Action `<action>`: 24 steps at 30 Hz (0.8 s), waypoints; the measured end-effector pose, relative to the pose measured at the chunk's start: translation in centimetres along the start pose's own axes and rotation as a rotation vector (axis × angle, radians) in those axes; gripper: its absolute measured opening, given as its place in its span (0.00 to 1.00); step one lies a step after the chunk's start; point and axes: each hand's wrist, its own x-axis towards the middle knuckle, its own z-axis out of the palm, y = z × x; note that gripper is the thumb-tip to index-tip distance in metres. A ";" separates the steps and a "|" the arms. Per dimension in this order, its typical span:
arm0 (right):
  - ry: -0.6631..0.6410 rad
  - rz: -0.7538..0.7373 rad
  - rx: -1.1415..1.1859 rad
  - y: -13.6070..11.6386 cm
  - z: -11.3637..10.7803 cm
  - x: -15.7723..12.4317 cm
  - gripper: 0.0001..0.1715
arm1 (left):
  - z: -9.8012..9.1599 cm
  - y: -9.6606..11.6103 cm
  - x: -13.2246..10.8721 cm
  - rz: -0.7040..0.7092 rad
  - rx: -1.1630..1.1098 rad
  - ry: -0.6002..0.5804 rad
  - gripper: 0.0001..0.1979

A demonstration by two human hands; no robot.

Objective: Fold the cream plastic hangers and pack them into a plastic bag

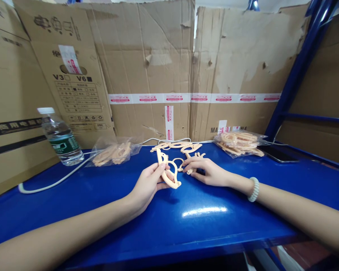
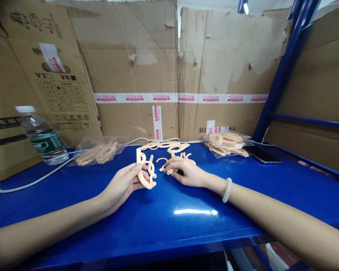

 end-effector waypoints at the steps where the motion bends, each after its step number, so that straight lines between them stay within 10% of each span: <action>1: -0.004 0.001 0.005 0.0 0.0 0.0 0.15 | 0.0 0.0 0.0 0.000 0.002 0.002 0.10; 24: -0.121 -0.023 -0.143 0.2 -0.5 -0.2 0.08 | 0.2 0.1 0.1 -0.020 0.040 0.013 0.10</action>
